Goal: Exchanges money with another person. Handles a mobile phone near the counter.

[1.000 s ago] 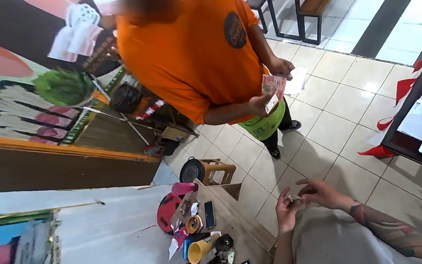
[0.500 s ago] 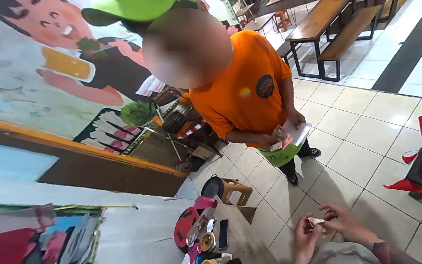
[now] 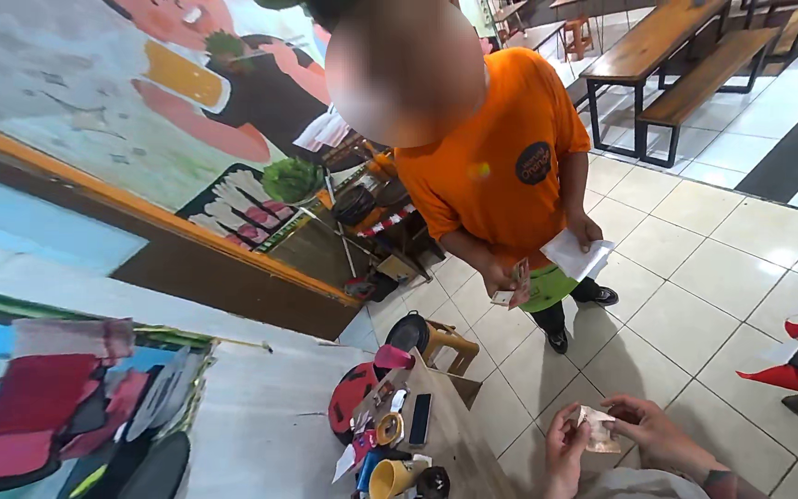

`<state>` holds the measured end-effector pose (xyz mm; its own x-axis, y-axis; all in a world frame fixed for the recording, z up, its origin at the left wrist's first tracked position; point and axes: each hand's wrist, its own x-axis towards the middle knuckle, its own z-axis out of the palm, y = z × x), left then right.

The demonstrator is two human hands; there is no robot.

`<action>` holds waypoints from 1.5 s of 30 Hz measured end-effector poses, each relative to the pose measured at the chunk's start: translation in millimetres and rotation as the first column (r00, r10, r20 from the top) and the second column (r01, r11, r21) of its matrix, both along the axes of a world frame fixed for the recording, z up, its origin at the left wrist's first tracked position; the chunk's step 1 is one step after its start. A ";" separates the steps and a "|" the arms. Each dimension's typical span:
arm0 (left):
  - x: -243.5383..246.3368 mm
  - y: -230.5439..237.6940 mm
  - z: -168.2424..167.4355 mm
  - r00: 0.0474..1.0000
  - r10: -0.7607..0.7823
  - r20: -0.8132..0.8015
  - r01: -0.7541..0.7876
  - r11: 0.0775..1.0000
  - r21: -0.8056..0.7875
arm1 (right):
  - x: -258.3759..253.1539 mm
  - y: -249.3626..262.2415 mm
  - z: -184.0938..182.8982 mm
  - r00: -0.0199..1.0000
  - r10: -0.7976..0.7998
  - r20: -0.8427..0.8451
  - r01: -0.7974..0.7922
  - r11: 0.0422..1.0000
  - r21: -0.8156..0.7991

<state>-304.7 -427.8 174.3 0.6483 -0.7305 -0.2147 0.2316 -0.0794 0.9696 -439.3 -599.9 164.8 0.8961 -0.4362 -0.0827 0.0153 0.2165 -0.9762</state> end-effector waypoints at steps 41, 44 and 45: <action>3.1 -63.4 30.0 0.917 -0.133 0.376 0.070 0.982 0.176 | 8.7 -1.2 17.2 0.985 -0.169 0.032 0.157 0.958 0.241; 4.8 -78.8 31.1 0.887 -0.211 0.410 0.138 0.970 0.201 | 7.4 -14.5 16.3 0.946 -0.322 -0.021 0.321 0.930 0.182; 5.6 -84.6 31.3 0.885 -0.234 0.404 0.159 0.965 0.210 | 5.9 -20.2 15.9 0.936 -0.351 -0.019 0.349 0.922 0.167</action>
<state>-299.1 -512.4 205.6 0.5512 -0.8303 -0.0829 -0.2328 -0.2485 0.9402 -433.5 -620.2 180.7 0.6903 -0.7030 -0.1710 0.1303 0.3533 -0.9264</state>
